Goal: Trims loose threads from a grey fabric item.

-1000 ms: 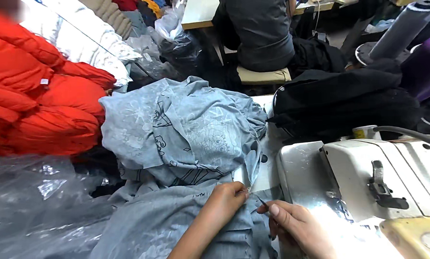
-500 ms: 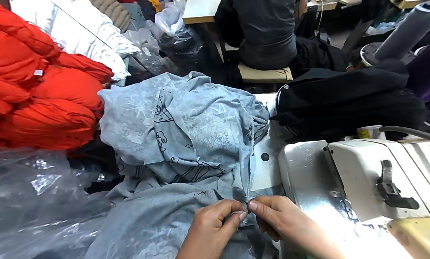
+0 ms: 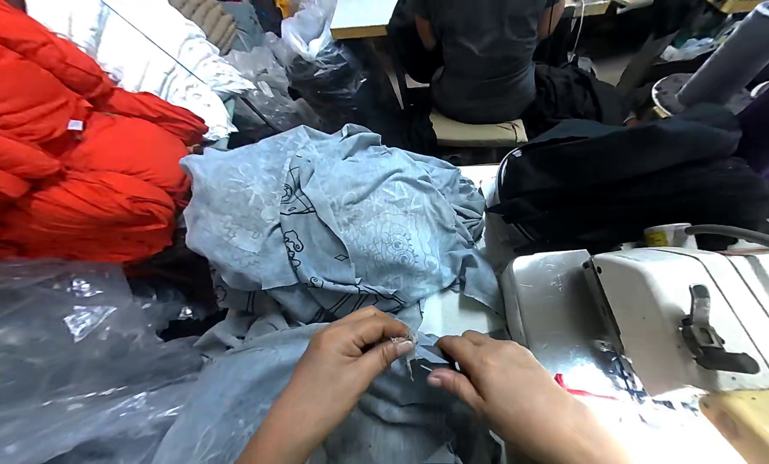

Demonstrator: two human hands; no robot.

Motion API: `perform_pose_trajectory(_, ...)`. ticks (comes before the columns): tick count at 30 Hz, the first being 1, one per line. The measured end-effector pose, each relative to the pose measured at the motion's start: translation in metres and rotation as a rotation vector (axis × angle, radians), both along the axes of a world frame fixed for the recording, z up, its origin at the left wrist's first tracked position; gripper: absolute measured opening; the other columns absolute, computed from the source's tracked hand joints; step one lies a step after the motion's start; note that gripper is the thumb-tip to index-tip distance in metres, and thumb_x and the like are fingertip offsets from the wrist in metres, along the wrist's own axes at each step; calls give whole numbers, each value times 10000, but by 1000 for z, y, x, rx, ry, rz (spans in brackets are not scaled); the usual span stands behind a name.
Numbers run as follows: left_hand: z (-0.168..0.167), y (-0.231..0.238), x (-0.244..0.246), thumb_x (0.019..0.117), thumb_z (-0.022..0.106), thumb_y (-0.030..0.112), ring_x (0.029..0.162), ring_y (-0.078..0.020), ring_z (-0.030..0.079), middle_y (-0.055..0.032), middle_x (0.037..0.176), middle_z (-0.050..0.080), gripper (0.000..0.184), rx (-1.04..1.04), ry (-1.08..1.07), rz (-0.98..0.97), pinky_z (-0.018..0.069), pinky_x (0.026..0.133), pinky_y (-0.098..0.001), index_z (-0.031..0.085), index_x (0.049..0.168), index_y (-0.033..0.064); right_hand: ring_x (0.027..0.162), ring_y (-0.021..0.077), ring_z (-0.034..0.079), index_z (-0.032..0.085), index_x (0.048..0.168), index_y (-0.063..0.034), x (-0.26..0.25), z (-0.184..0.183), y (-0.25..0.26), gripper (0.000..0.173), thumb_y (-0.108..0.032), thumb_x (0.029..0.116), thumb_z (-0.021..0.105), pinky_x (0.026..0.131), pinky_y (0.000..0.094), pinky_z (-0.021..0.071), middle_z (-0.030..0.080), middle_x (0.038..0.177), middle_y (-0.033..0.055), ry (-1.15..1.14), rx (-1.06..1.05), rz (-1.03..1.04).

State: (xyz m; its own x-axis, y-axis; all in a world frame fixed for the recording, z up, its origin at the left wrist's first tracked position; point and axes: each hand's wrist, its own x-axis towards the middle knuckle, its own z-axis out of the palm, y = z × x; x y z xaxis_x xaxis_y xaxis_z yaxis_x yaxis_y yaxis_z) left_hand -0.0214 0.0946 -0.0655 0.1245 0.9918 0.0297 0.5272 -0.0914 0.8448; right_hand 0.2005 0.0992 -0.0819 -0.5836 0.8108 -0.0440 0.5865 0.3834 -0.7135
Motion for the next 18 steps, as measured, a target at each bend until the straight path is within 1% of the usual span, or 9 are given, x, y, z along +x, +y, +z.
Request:
perform_pose_trajectory(3, 2, 4, 3, 886, 682, 266, 709, 71, 600, 118, 832, 655, 135, 44, 39, -70, 498, 613, -89, 757, 830, 169, 678, 300, 691, 709, 1055, -13, -7, 0, 0, 488, -450, 1045, 492, 555, 444, 549, 672, 826, 149, -60, 110, 8)
perform_pose_trajectory(6, 4, 6, 6, 897, 673, 273, 728, 90, 589, 118, 831, 653, 151, 64, 43, -127, 479, 628, -66, 754, 823, 168, 629, 281, 680, 707, 947, -27, -8, -2, 2, 434, -387, 1053, 489, 516, 418, 532, 647, 743, 129, -38, 190, 13)
perform_pose_trajectory(7, 4, 6, 7, 899, 671, 275, 734, 92, 588, 119, 831, 653, 156, 65, 36, -138, 477, 632, -63, 753, 822, 167, 628, 283, 677, 698, 916, -26, -8, -2, 2, 419, -360, 1057, 489, 516, 421, 528, 639, 728, 129, -17, 189, 33)
perform_pose_trajectory(9, 4, 7, 8, 897, 673, 278, 717, 85, 595, 122, 825, 652, 152, 57, 12, -131, 490, 619, -71, 749, 820, 171, 637, 288, 677, 692, 894, -28, -6, -3, 1, 424, -356, 1063, 483, 520, 433, 526, 634, 722, 129, -1, 165, 79)
perform_pose_trajectory(11, 6, 8, 8, 899, 671, 266, 689, 74, 596, 128, 822, 648, 129, 40, -53, -91, 504, 605, -87, 745, 832, 184, 668, 310, 690, 693, 919, -21, -4, -3, -2, 447, -378, 1068, 470, 540, 459, 536, 650, 746, 142, -26, 105, 116)
perform_pose_trajectory(12, 8, 8, 7, 903, 671, 262, 679, 65, 597, 131, 821, 655, 112, 27, -117, -64, 508, 604, -98, 742, 842, 201, 704, 330, 700, 694, 947, -10, -3, -1, -3, 462, -390, 1072, 462, 569, 485, 543, 663, 775, 159, -49, 42, 136)
perform_pose_trajectory(14, 14, 7, 2, 910, 699, 321, 677, 57, 610, 153, 824, 677, 85, -3, -273, -15, 521, 611, -112, 751, 859, 277, 778, 366, 708, 696, 1017, 11, 2, 3, -6, 501, -425, 1073, 455, 630, 527, 548, 682, 843, 192, -96, -94, 164)
perform_pose_trajectory(15, 18, 6, -2, 908, 711, 362, 679, 65, 609, 167, 827, 684, 78, -6, -334, -3, 517, 609, -106, 757, 868, 313, 785, 371, 709, 697, 1034, 13, 5, 3, -8, 512, -438, 1070, 456, 634, 532, 552, 685, 855, 197, -107, -120, 159)
perform_pose_trajectory(18, 29, 5, -9, 905, 718, 435, 693, 83, 616, 184, 856, 696, 102, 23, -439, 1, 514, 612, -82, 768, 912, 347, 820, 375, 708, 694, 1109, 7, 13, 2, -9, 513, -451, 1066, 467, 664, 540, 559, 691, 923, 206, -89, -167, 87)
